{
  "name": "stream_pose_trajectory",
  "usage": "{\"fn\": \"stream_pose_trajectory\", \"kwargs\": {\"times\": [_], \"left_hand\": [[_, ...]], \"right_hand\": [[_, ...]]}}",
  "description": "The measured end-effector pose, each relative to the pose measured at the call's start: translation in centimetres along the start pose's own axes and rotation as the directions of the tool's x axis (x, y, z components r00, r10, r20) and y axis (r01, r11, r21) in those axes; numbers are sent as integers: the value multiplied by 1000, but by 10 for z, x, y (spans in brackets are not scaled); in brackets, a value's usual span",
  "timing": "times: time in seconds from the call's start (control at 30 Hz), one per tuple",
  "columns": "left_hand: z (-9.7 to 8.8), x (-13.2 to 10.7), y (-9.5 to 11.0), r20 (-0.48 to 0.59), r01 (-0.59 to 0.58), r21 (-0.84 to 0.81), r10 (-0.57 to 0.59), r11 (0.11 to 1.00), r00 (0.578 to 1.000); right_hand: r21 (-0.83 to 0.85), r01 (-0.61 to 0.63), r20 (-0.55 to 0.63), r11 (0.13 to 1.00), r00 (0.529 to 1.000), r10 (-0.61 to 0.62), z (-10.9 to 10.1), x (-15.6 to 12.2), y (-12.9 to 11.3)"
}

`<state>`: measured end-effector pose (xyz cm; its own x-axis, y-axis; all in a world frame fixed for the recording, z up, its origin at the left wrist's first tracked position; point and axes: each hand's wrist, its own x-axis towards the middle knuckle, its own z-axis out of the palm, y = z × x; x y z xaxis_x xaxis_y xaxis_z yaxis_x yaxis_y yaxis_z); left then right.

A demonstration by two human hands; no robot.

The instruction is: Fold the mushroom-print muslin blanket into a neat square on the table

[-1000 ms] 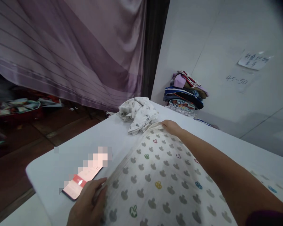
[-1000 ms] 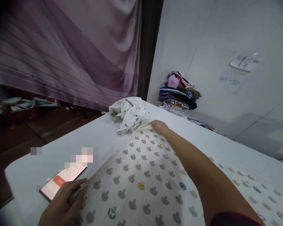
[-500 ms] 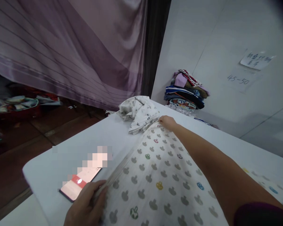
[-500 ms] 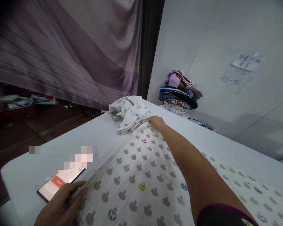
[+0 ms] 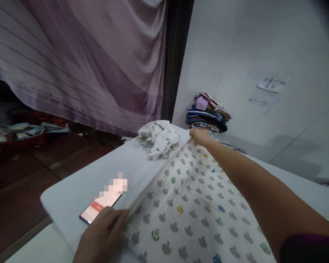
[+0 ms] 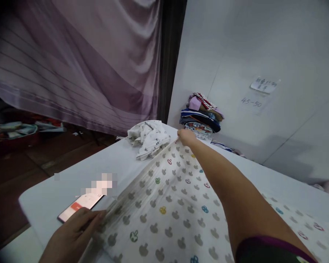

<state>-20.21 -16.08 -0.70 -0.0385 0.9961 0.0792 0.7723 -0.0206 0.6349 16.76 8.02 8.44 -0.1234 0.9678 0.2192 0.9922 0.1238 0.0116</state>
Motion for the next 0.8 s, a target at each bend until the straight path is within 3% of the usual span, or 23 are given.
{"fn": "stream_pose_trajectory", "kwargs": {"times": [0.13,0.23,0.4,0.5,0.6,0.7,0.8], "left_hand": [[-6,-9,8,-55,-71,-22,69,997,996],[-5,-13,9,-27,-28,-26,27,999,999],[-4,-17,16,167,-8,-44,15,999,986],[-4,-22,24,322,-10,-25,17,1000,947],[-6,-24,31,388,-71,42,49,997,920],[-15,-23,33,294,-112,154,63,982,954],[-28,-19,32,7,-100,190,100,977,995]], "right_hand": [[227,-159,-59,961,983,177,-11,-12,4],[399,-221,-35,890,966,255,-15,-25,8],[470,-220,-13,855,967,256,-18,-48,10],[510,-202,-26,836,968,249,-22,-57,10],[535,-191,-14,823,972,235,-25,-62,9],[541,-210,16,814,971,240,-25,-65,8],[530,-252,34,810,960,277,-22,-66,7]]}}
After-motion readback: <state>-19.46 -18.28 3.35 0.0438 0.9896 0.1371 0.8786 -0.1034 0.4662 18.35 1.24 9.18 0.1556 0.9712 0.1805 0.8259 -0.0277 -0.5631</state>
